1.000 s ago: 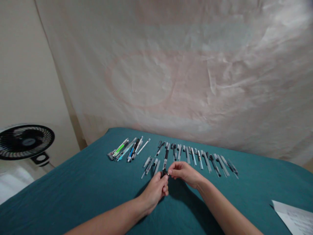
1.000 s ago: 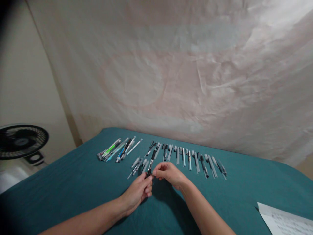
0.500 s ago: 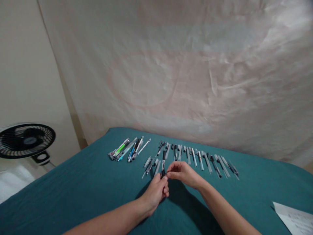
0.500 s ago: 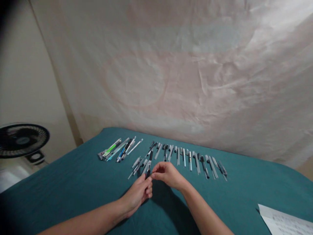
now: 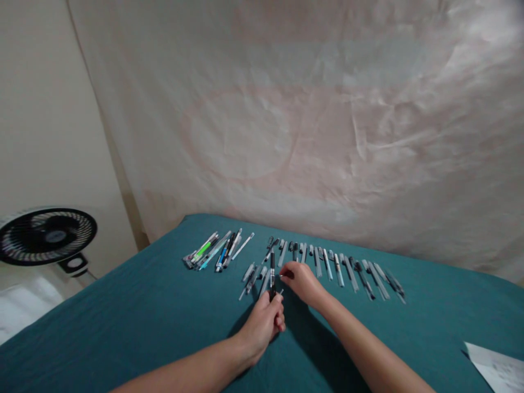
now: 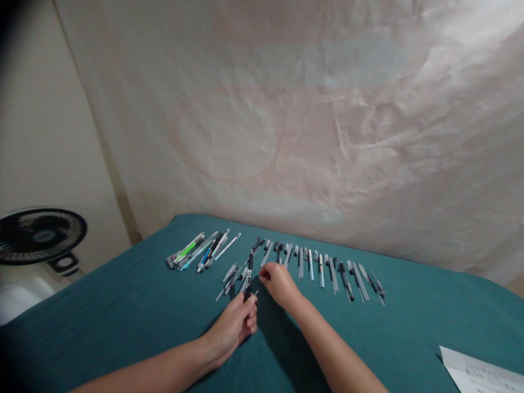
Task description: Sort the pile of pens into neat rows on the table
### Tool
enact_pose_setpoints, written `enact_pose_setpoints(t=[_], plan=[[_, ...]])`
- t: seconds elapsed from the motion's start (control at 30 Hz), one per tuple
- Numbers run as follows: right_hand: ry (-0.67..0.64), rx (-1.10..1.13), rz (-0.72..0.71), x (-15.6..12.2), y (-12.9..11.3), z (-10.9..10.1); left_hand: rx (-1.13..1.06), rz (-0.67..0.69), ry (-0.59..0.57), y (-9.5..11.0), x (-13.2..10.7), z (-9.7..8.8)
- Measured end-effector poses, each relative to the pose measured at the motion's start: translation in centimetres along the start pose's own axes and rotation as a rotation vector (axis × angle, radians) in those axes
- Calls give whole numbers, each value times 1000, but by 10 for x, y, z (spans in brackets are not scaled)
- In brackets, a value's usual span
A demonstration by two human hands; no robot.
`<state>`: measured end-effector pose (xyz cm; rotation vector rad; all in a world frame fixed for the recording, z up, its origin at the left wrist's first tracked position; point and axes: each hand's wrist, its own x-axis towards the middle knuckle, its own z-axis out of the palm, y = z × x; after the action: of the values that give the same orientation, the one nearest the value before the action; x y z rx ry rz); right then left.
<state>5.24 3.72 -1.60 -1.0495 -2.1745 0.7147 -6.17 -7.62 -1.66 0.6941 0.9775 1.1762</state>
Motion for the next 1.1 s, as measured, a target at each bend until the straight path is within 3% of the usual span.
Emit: enact_pose_setpoints(t=[0.17, 0.33, 0.43, 0.63, 0.8, 1.1], plan=[[-75, -225, -60, 10, -9, 13, -14, 5, -4, -1, 0, -1], [-52, -243, -80, 10, -10, 13, -37, 6, 0, -2, 1, -2], [2, -139, -30, 6, -13, 1, -49, 1, 12, -2, 1, -2], [-312, 376, 118, -16, -25, -15, -47, 5, 12, -1, 0, -1], [-307, 495, 120, -19, -21, -10, -51, 7, 10, -1, 1, -1], [-110, 57, 191, 13, 16, 11, -34, 24, -3, -2, 1, -3]])
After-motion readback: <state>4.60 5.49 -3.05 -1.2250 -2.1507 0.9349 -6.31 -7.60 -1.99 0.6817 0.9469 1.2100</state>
